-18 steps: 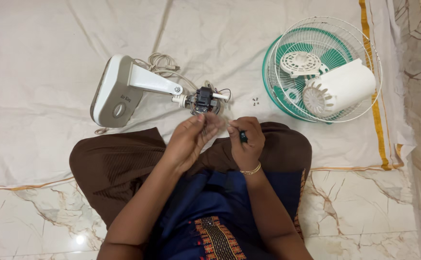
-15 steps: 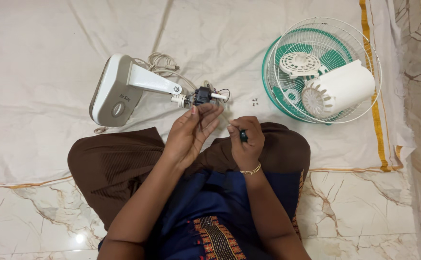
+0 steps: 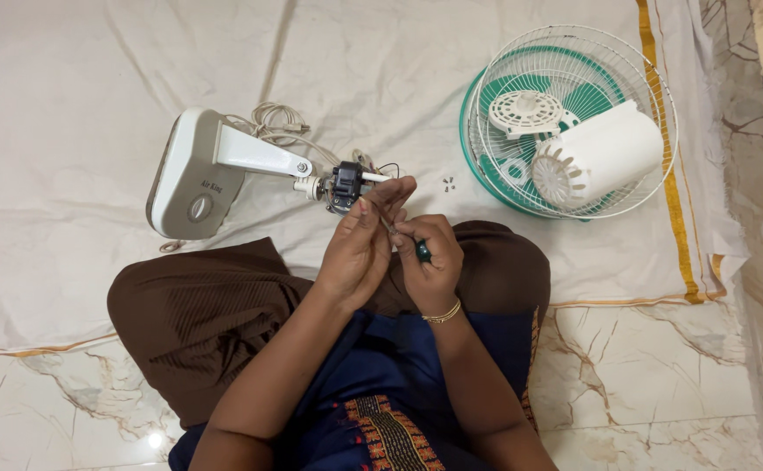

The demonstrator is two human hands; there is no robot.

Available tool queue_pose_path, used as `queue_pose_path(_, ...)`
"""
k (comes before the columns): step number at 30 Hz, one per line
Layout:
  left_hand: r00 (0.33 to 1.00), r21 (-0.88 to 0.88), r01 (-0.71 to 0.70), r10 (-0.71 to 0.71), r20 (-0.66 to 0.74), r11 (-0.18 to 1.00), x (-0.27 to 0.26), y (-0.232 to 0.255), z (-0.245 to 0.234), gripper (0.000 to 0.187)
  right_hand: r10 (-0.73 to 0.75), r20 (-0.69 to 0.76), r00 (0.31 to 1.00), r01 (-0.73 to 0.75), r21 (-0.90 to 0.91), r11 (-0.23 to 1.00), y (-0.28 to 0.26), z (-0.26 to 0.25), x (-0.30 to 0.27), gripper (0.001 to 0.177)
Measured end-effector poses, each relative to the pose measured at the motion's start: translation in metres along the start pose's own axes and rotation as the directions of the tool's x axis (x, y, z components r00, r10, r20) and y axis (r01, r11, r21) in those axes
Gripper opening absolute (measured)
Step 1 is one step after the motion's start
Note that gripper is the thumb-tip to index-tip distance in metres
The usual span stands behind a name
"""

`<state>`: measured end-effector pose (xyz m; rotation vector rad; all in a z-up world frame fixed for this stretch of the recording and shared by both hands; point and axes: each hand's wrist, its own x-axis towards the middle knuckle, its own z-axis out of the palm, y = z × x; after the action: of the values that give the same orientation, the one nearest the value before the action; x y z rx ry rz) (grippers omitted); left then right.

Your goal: The person disassembles a table fan by removing screws from the motor housing and base using a screwdriver. They separate the motor from the fan stand and place the components on the floor.

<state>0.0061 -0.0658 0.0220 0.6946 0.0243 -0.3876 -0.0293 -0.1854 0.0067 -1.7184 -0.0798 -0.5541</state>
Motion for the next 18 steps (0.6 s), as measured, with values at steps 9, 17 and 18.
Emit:
queue_pose_path(9, 1.0, -0.047, -0.004, 0.005, 0.03, 0.999, 0.0, -0.008, -0.001, 0.046, 0.007, -0.019, 1.0, -0.007, -0.005, 1.0, 0.002, -0.003, 0.0, 0.013)
queue_pose_path(17, 0.999, -0.065, -0.021, 0.024, 0.049, 0.998, -0.001, -0.011, 0.004, 0.047, -0.016, -0.019, 1.0, 0.016, -0.006, 1.0, 0.002, -0.002, -0.001, 0.014)
queue_pose_path(18, 0.999, -0.06, -0.021, 0.024, 0.047, 0.998, -0.001, -0.013, 0.004, 0.047, -0.02, -0.021, 1.0, 0.02, -0.007, 1.0, 0.001, -0.002, -0.001, 0.014)
